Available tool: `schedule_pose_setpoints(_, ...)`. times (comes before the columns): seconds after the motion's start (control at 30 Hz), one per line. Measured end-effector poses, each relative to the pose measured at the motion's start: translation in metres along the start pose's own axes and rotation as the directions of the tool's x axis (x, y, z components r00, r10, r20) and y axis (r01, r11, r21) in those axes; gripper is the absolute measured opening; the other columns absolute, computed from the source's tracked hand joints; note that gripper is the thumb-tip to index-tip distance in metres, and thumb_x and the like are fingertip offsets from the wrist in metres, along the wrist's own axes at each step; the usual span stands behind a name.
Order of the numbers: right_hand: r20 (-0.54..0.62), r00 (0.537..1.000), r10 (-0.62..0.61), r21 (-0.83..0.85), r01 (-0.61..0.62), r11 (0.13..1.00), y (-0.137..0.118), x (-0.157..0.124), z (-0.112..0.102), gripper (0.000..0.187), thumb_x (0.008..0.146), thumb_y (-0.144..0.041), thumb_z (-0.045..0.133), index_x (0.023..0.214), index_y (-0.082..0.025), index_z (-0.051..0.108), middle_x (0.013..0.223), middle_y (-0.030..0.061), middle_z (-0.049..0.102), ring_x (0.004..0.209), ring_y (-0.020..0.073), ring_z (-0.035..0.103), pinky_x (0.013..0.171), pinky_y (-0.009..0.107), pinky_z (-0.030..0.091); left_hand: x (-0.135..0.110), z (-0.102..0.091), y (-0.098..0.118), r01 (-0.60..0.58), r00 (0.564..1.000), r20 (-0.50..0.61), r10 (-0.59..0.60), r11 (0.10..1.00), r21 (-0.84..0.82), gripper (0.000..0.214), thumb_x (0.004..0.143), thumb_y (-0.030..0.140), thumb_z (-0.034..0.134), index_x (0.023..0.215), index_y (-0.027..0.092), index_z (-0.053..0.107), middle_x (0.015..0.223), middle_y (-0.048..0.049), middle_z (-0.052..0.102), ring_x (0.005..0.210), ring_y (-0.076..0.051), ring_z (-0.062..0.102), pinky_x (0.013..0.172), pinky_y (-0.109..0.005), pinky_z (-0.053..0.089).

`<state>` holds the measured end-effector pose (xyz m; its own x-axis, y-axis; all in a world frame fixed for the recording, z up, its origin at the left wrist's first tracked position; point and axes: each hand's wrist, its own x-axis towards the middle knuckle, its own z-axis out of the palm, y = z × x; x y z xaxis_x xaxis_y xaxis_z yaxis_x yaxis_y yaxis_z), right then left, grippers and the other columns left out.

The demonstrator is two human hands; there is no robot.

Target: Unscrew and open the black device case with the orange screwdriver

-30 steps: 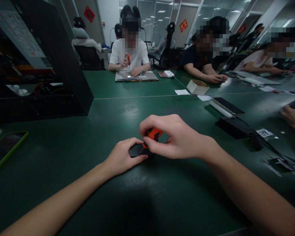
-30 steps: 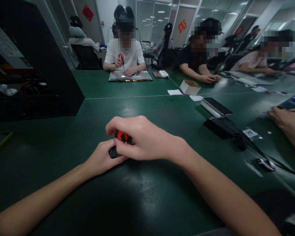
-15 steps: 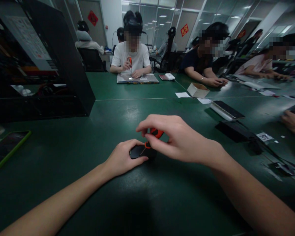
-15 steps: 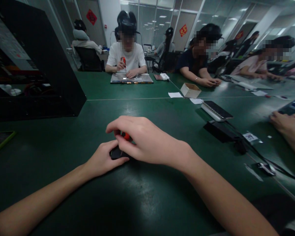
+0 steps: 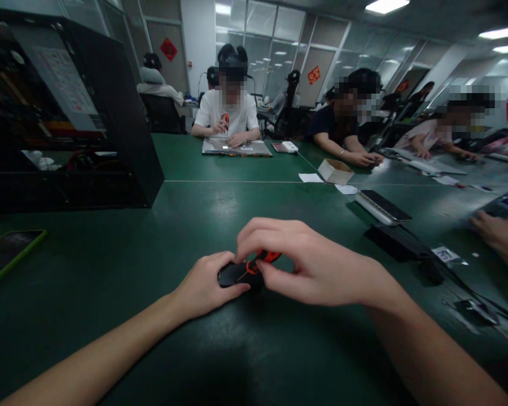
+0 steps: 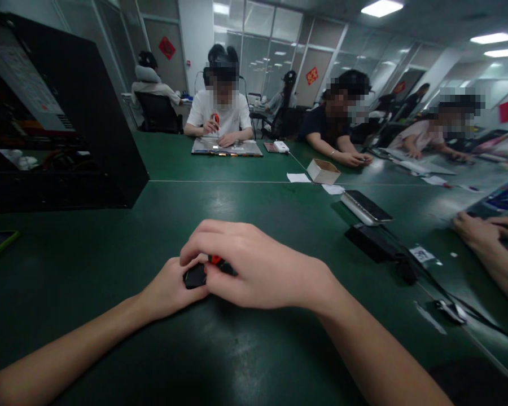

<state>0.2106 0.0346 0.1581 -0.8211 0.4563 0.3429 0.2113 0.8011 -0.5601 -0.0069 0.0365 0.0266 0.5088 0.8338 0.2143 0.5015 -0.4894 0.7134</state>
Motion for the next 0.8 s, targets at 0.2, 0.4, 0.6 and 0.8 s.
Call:
schedule_pose_setpoints(0.2, 0.001, 1.000, 0.002, -0.007, -0.002, 1.000, -0.002, 0.001, 0.002, 0.038, 0.073, 0.004, 0.053, 0.102, -0.018, 0.065, 0.106, 0.0049, 0.064, 0.096, 0.0151, 0.062, 0.086, 0.026, 0.050, -0.001, 0.001, -0.002, 0.001, 1.000, -0.018, -0.002, 0.999, -0.035, 0.025, 0.085, 0.040, 0.072, 0.103, 0.023, 0.069, 0.098, -0.0026, 0.074, 0.089, -0.023, 0.070, 0.078, -0.031, 0.055)
schedule_pose_setpoints(0.4, -0.075, 0.995, 0.073, -0.087, -0.080, 0.993, 0.002, 0.004, 0.007, 0.006, 0.094, -0.019, 0.062, 0.100, -0.018, 0.063, 0.099, 0.0040, 0.067, 0.089, 0.0147, 0.062, 0.082, 0.027, 0.049, -0.001, 0.001, -0.002, 0.004, 1.000, -0.002, -0.004, 0.999, -0.045, 0.025, 0.084, 0.034, 0.075, 0.105, 0.023, 0.070, 0.104, -0.0038, 0.074, 0.095, -0.024, 0.070, 0.084, -0.033, 0.053)
schedule_pose_setpoints(0.6, -0.120, 0.983, 0.140, -0.160, -0.159, 0.974, 0.008, 0.002, 0.010, 0.022, 0.096, -0.016, 0.056, 0.118, -0.017, 0.060, 0.108, 0.0064, 0.068, 0.098, 0.0163, 0.064, 0.089, 0.029, 0.050, -0.001, 0.001, 0.000, 0.057, 0.998, 0.001, -0.057, 0.997, -0.053, 0.031, 0.080, 0.029, 0.079, 0.109, 0.024, 0.070, 0.106, -0.0019, 0.074, 0.096, -0.024, 0.069, 0.085, -0.033, 0.050)
schedule_pose_setpoints(0.8, -0.115, 0.976, 0.186, -0.116, -0.199, 0.973, 0.005, -0.002, 0.010, 0.051, 0.093, -0.014, 0.057, 0.142, -0.020, 0.043, 0.124, 0.0084, 0.065, 0.107, 0.0178, 0.065, 0.097, 0.034, 0.053, -0.002, 0.002, 0.000, 0.058, 0.998, -0.008, -0.058, 0.997, -0.057, 0.031, 0.078, 0.028, 0.081, 0.106, 0.024, 0.069, 0.104, -0.0009, 0.074, 0.096, -0.024, 0.069, 0.084, -0.032, 0.049)
